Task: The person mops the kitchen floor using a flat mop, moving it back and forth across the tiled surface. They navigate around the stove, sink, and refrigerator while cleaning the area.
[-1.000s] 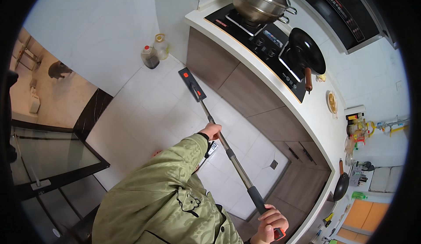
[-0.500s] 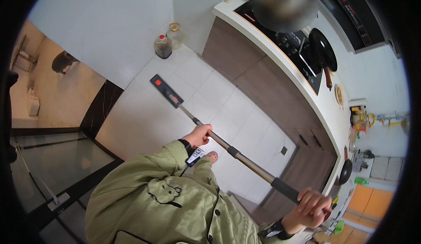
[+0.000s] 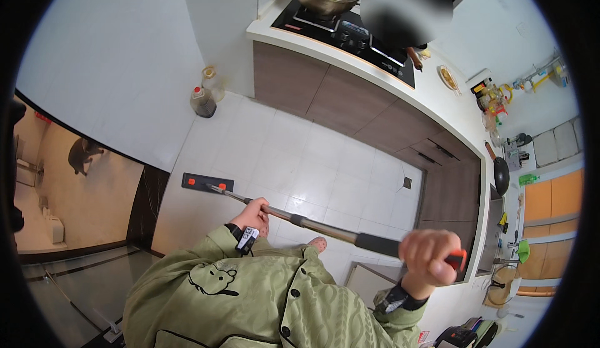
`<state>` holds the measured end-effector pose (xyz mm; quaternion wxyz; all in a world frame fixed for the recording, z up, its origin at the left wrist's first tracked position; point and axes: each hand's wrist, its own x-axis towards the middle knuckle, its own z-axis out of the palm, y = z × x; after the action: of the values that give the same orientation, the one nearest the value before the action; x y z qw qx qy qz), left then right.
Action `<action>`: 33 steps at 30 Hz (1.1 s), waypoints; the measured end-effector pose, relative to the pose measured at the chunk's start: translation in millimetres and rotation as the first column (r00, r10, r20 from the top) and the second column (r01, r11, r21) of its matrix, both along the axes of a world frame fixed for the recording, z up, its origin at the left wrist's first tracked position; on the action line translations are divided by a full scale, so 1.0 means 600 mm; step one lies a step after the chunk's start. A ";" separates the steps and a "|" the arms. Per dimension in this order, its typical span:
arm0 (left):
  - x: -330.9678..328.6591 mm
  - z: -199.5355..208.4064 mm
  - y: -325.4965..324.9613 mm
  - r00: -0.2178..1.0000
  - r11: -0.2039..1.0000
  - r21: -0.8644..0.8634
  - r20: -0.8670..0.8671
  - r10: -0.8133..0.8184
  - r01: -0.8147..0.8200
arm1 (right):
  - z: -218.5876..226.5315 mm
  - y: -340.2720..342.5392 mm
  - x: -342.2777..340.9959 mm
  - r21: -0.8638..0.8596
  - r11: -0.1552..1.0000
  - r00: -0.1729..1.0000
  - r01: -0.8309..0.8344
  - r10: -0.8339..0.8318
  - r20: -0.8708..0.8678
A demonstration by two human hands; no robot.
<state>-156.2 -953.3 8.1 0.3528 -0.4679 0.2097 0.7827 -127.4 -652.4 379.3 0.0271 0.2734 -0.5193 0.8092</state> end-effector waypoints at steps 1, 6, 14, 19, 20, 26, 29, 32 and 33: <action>-0.002 0.005 0.026 0.999 0.999 0.049 -0.045 -0.010 0.012 | 0.011 0.023 0.015 -0.001 1.000 0.999 -0.007 0.007 -0.040; -0.061 0.021 0.175 0.985 0.998 0.053 -0.171 -0.020 0.030 | 0.034 0.136 0.073 0.121 0.986 0.970 -0.110 0.134 -0.205; -0.226 -0.016 0.424 0.929 0.974 -0.164 -0.312 -0.201 0.156 | -0.058 0.229 0.095 0.316 0.925 0.974 0.213 -0.173 -0.148; -0.264 -0.062 0.535 0.873 0.926 -0.285 -0.350 -0.339 0.245 | -0.107 0.300 0.078 0.406 0.854 0.943 0.324 -0.327 -0.064; -0.267 -0.069 0.549 0.873 0.912 -0.334 -0.340 -0.351 0.237 | -0.115 0.310 0.076 0.395 0.853 0.934 0.343 -0.354 -0.047; -0.294 -0.107 0.585 0.872 0.797 -0.545 -0.220 -0.437 0.262 | -0.146 0.334 0.076 0.275 0.879 0.915 0.390 -0.404 -0.008; -0.307 -0.128 0.579 0.913 0.857 -0.469 -0.218 -0.345 0.212 | -0.147 0.329 0.073 0.292 0.868 0.910 0.402 -0.414 -0.022; -0.305 -0.139 0.569 0.934 0.939 -0.303 -0.261 -0.245 0.161 | -0.143 0.319 0.067 0.299 0.853 0.898 0.427 -0.439 -0.030; -0.301 -0.138 0.565 0.930 0.951 -0.254 -0.275 -0.246 0.177 | -0.139 0.314 0.064 0.280 0.851 0.890 0.444 -0.455 -0.027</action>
<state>-336.5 -614.2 -75.0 0.3441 -0.3537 0.3978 0.7735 -89.2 -463.9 295.7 0.1662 0.1291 -0.6779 0.7044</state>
